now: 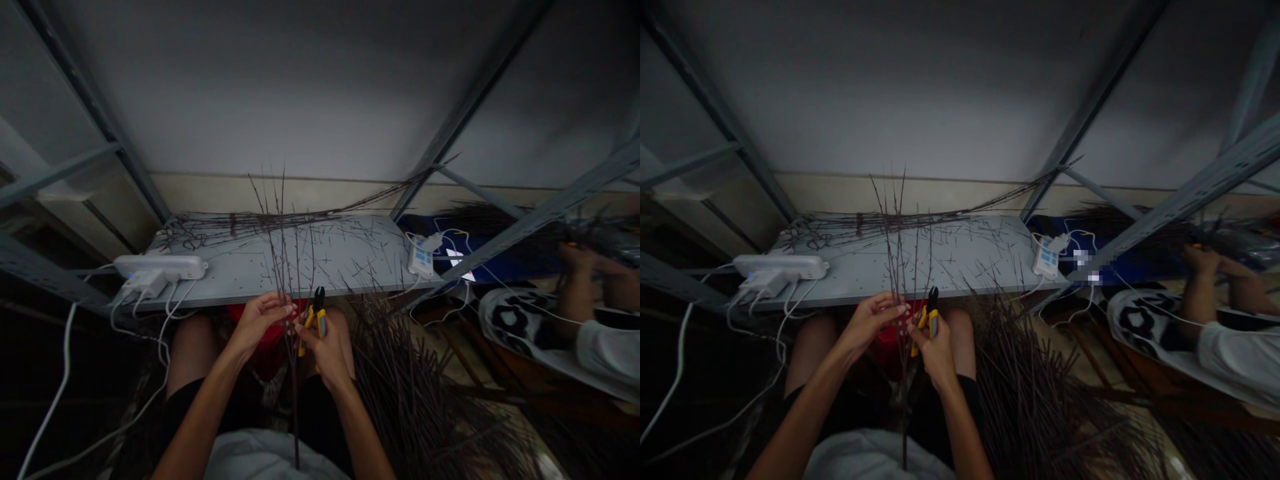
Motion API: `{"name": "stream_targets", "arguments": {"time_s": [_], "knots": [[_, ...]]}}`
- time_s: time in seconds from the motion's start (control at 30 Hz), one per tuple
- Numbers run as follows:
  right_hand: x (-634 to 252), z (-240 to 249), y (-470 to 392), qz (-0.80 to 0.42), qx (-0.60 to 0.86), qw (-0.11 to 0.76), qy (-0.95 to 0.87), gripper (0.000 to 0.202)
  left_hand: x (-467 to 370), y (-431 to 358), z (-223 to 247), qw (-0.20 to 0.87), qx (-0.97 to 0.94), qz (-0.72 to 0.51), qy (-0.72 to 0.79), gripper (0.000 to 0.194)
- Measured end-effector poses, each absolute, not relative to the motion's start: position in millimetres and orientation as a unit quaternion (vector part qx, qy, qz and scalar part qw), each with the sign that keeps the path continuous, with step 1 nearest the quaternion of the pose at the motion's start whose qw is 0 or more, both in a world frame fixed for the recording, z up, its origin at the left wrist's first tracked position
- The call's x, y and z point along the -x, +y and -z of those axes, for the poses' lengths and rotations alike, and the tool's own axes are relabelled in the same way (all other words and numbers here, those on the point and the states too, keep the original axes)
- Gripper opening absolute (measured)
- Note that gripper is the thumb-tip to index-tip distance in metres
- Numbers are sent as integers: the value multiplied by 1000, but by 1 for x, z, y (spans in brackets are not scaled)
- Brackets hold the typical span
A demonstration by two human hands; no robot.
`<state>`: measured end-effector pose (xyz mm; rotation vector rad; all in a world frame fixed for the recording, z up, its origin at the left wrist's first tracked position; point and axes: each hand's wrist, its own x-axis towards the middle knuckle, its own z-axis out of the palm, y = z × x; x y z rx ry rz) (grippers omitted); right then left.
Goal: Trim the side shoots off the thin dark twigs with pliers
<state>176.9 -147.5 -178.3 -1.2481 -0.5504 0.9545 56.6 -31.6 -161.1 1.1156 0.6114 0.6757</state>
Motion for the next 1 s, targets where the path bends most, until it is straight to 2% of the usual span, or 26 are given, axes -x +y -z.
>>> {"name": "stream_targets", "arguments": {"time_s": [0.1,0.2,0.33,0.57,0.7,1.0], "knots": [[-181,177,-153,-409,570,667,-250,38,-61,-35,163,761,-505,-303,273,28],[-190,175,-161,-316,637,622,-330,34,-66,-39,163,769,-502,-293,266,29],[-213,172,-176,-132,716,510,-458,37,-73,-43,162,772,-504,-281,266,31],[-261,151,-189,55,751,259,-605,61,-81,-48,155,774,-521,-256,253,34],[-276,136,-185,98,737,162,-649,58,-84,-51,149,774,-530,-246,244,35],[-288,120,-173,147,687,93,-705,49,-85,-51,148,776,-530,-247,239,36]]}}
